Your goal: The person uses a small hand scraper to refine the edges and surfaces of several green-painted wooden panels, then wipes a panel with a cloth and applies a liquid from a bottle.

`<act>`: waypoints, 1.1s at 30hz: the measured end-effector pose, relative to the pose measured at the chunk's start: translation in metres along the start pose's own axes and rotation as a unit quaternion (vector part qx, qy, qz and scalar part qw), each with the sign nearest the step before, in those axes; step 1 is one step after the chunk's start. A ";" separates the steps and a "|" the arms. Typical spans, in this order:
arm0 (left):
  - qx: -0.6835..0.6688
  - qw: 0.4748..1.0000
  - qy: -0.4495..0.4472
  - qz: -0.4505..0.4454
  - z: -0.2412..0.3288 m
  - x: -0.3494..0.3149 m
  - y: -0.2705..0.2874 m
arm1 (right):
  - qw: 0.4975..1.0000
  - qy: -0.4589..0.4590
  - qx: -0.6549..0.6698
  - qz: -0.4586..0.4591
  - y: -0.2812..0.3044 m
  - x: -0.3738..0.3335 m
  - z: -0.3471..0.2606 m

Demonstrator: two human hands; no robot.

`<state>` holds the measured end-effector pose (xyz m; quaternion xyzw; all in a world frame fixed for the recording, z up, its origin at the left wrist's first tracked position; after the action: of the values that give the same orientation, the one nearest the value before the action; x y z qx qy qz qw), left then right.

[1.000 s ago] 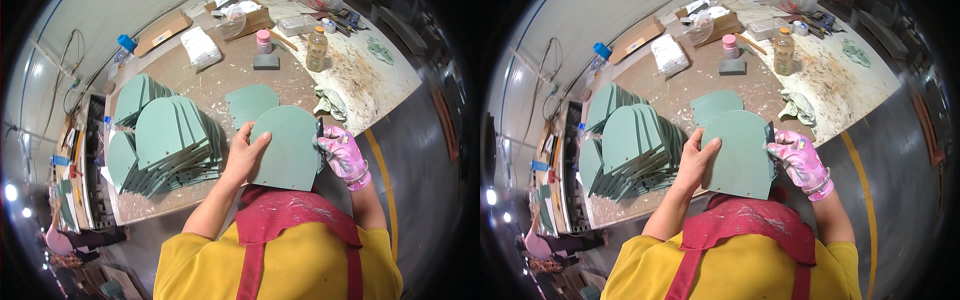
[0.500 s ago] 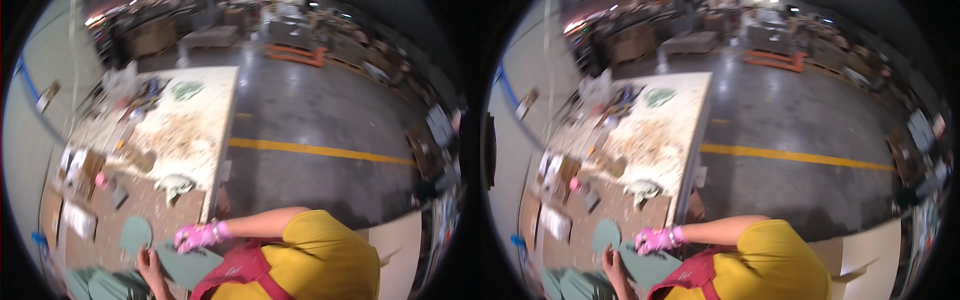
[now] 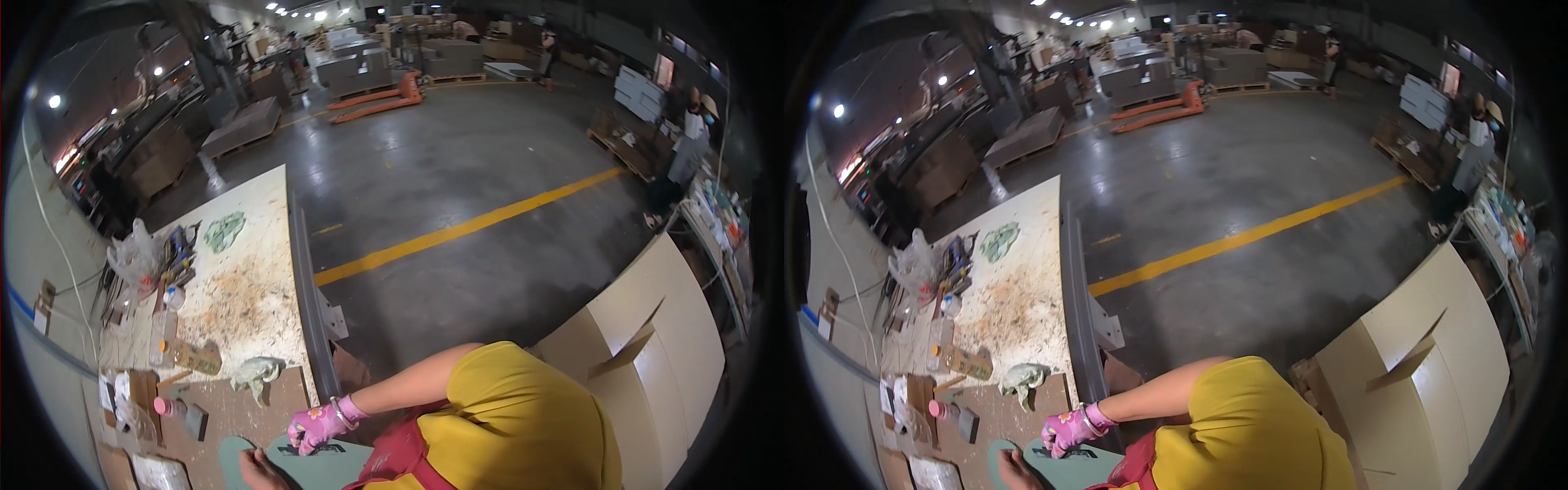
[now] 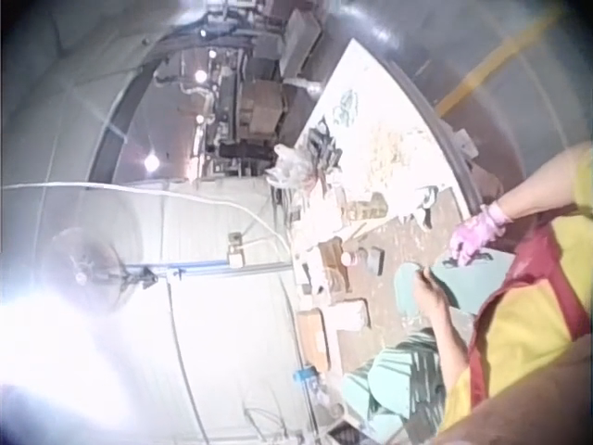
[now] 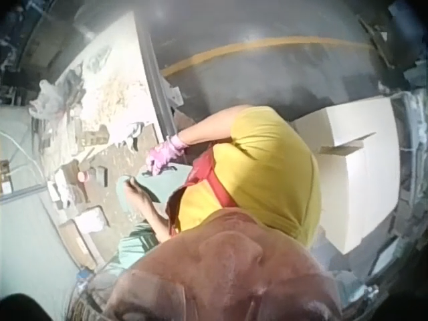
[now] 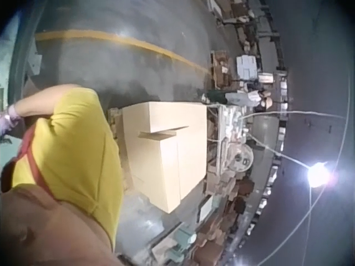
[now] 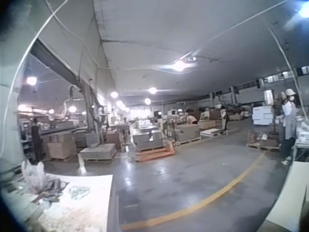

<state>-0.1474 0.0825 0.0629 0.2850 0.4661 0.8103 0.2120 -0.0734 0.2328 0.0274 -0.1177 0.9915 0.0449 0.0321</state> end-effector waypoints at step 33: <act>-0.567 0.723 0.352 0.177 -0.026 -0.130 -0.007 | 0.957 -0.202 0.178 -0.113 -0.039 0.006 0.012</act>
<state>-0.0669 -0.0095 0.0119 -0.1167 -0.0982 0.9883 0.0078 -0.0695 0.1946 0.0117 -0.2095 0.9367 -0.1132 0.2565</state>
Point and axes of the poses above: each hand's wrist, its own x-axis towards the middle knuckle, its own y-axis out of the back of the hand, z = x × y, the point moved 7 cm from there along x, towards the middle knuckle, and after that the axes turned 4 degrees about -y, right-handed, at the moved point
